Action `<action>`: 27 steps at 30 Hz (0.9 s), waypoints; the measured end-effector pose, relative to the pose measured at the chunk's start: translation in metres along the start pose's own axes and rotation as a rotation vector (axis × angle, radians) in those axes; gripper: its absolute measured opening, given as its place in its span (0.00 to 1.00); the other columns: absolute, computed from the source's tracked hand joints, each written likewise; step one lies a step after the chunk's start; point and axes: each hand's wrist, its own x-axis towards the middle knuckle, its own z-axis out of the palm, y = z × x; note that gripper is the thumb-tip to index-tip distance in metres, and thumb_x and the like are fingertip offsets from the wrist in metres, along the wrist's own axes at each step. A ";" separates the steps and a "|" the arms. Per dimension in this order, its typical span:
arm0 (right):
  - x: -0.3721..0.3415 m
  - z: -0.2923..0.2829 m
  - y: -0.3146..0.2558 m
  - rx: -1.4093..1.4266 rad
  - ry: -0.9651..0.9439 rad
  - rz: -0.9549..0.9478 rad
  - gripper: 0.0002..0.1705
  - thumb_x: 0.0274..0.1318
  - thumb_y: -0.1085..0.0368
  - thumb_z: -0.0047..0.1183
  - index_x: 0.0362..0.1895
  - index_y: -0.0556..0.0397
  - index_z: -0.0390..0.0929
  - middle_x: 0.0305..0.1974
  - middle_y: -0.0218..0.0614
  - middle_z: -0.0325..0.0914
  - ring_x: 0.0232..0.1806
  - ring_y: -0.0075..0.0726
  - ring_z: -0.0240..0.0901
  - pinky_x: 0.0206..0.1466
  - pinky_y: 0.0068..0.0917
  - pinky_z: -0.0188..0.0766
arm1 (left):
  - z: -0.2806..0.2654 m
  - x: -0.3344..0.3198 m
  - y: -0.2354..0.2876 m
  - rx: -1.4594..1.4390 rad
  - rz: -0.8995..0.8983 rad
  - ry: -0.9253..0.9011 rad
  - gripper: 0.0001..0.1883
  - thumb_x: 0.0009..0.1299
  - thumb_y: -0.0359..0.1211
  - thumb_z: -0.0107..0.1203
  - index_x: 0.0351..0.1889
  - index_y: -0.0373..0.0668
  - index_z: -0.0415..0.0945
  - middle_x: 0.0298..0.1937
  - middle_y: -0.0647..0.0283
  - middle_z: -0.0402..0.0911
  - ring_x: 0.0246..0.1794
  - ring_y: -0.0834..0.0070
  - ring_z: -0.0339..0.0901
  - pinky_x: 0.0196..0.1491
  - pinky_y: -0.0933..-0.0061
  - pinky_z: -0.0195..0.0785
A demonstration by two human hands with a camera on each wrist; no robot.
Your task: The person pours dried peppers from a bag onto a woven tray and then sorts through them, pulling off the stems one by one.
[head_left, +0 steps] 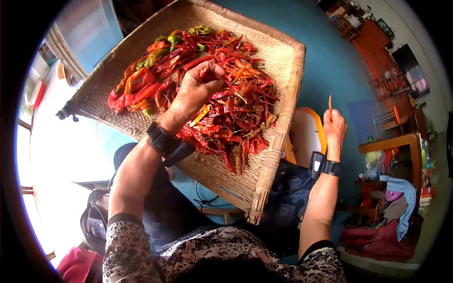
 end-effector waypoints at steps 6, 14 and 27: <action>-0.003 0.025 -0.009 0.344 0.041 -0.214 0.17 0.55 0.64 0.57 0.49 0.53 0.76 0.41 0.45 0.80 0.38 0.41 0.80 0.42 0.33 0.75 | 0.010 0.005 -0.002 0.158 0.102 0.018 0.04 0.67 0.23 0.57 0.38 0.40 0.76 0.37 0.72 0.77 0.39 0.84 0.74 0.48 0.79 0.71; -0.052 0.046 -0.160 0.667 -0.428 -0.608 0.11 0.54 0.63 0.57 0.34 0.59 0.75 0.23 0.47 0.76 0.24 0.39 0.76 0.29 0.33 0.70 | 0.030 -0.004 -0.011 0.241 0.091 -0.089 0.02 0.67 0.24 0.56 0.36 0.39 0.75 0.32 0.71 0.77 0.32 0.86 0.72 0.35 0.83 0.69; -0.002 0.031 -0.069 0.399 0.137 -0.278 0.15 0.60 0.55 0.49 0.29 0.54 0.71 0.23 0.48 0.75 0.26 0.57 0.74 0.29 0.45 0.67 | 0.011 -0.023 -0.009 1.380 0.230 -0.340 0.14 0.62 0.34 0.60 0.43 0.39 0.74 0.40 0.57 0.76 0.42 0.59 0.75 0.43 0.64 0.70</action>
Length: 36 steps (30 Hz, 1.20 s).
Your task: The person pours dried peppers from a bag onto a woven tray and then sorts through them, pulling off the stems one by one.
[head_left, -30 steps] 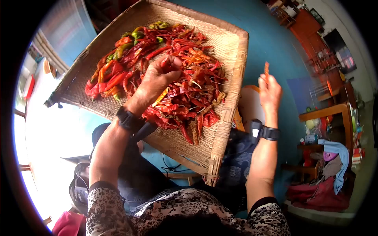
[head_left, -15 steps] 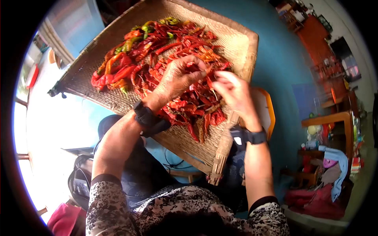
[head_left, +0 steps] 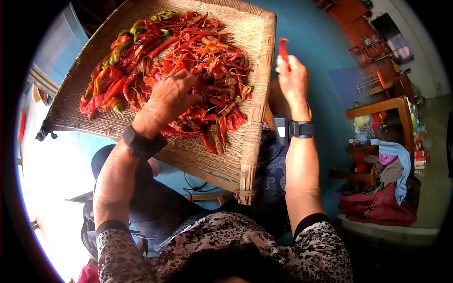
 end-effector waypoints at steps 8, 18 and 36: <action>-0.008 -0.030 0.041 -0.466 0.000 0.112 0.21 0.53 0.58 0.58 0.51 0.50 0.77 0.45 0.47 0.77 0.48 0.56 0.73 0.54 0.44 0.69 | -0.006 0.003 0.004 0.046 -0.086 0.044 0.13 0.64 0.35 0.59 0.41 0.38 0.74 0.37 0.56 0.78 0.38 0.59 0.78 0.38 0.61 0.72; -0.019 0.031 -0.099 0.779 -0.469 -0.063 0.15 0.60 0.62 0.55 0.47 0.59 0.77 0.36 0.33 0.80 0.34 0.23 0.75 0.36 0.19 0.72 | -0.015 0.016 0.036 -0.746 -0.088 0.135 0.16 0.66 0.38 0.60 0.42 0.34 0.77 0.29 0.56 0.81 0.28 0.73 0.79 0.32 0.70 0.71; 0.006 -0.043 -0.007 0.787 0.173 0.326 0.12 0.60 0.62 0.55 0.39 0.59 0.77 0.28 0.32 0.75 0.17 0.24 0.70 0.19 0.22 0.69 | 0.003 0.014 -0.018 0.240 -0.008 0.256 0.18 0.65 0.35 0.57 0.52 0.41 0.74 0.50 0.57 0.75 0.52 0.57 0.70 0.55 0.61 0.65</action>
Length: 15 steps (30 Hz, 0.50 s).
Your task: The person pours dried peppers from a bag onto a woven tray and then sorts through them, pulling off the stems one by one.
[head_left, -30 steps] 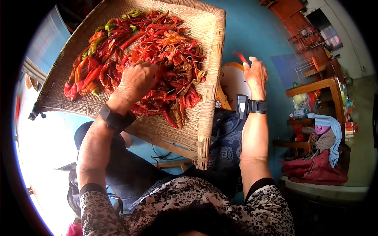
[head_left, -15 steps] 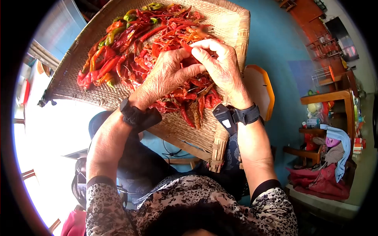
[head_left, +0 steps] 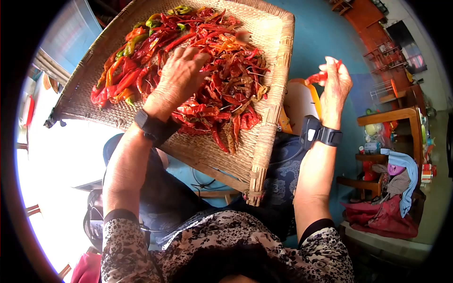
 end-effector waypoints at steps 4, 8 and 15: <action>0.019 -0.045 0.046 -0.892 0.199 -0.302 0.15 0.56 0.60 0.56 0.44 0.55 0.77 0.31 0.41 0.78 0.26 0.36 0.76 0.27 0.34 0.74 | 0.015 -0.009 -0.020 0.015 -0.051 -0.117 0.16 0.65 0.34 0.56 0.50 0.42 0.73 0.46 0.56 0.75 0.50 0.57 0.71 0.52 0.59 0.66; 0.002 -0.009 0.026 -0.273 0.003 -0.038 0.22 0.56 0.54 0.59 0.50 0.53 0.76 0.42 0.38 0.78 0.44 0.32 0.73 0.47 0.31 0.71 | -0.001 0.005 0.017 -0.070 0.101 0.116 0.09 0.65 0.33 0.55 0.42 0.40 0.77 0.39 0.56 0.76 0.44 0.60 0.74 0.47 0.60 0.69; -0.017 0.089 -0.009 0.351 -0.109 0.028 0.13 0.62 0.61 0.53 0.45 0.56 0.75 0.34 0.33 0.77 0.35 0.25 0.73 0.39 0.22 0.72 | -0.018 -0.018 0.118 -1.611 -0.178 -0.529 0.33 0.64 0.36 0.64 0.63 0.39 0.60 0.49 0.64 0.74 0.53 0.74 0.71 0.57 0.68 0.67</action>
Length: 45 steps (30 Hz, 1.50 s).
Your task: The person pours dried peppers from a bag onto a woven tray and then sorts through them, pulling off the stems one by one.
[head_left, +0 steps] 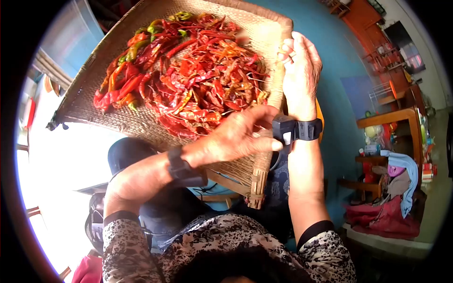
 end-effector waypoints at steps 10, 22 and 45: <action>0.017 0.051 0.010 -0.808 0.049 -0.986 0.12 0.52 0.71 0.57 0.43 0.54 0.76 0.35 0.34 0.75 0.36 0.37 0.71 0.39 0.32 0.71 | 0.015 -0.007 0.011 -0.288 -0.037 0.208 0.31 0.62 0.38 0.66 0.58 0.37 0.62 0.46 0.65 0.74 0.47 0.78 0.72 0.53 0.74 0.68; 0.008 0.059 0.035 -0.812 -0.179 -0.820 0.04 0.54 0.67 0.57 0.35 0.49 0.78 0.31 0.31 0.77 0.34 0.33 0.73 0.33 0.28 0.74 | 0.028 -0.014 0.004 -0.193 -0.006 0.306 0.27 0.64 0.39 0.64 0.55 0.35 0.66 0.41 0.66 0.77 0.42 0.82 0.73 0.47 0.77 0.70; 0.001 0.046 0.024 0.299 -0.365 0.211 0.12 0.62 0.57 0.53 0.33 0.52 0.76 0.24 0.27 0.74 0.26 0.26 0.70 0.29 0.24 0.68 | 0.028 -0.018 0.008 0.268 0.014 0.313 0.38 0.62 0.52 0.62 0.57 0.31 0.62 0.36 0.51 0.78 0.38 0.63 0.77 0.44 0.64 0.71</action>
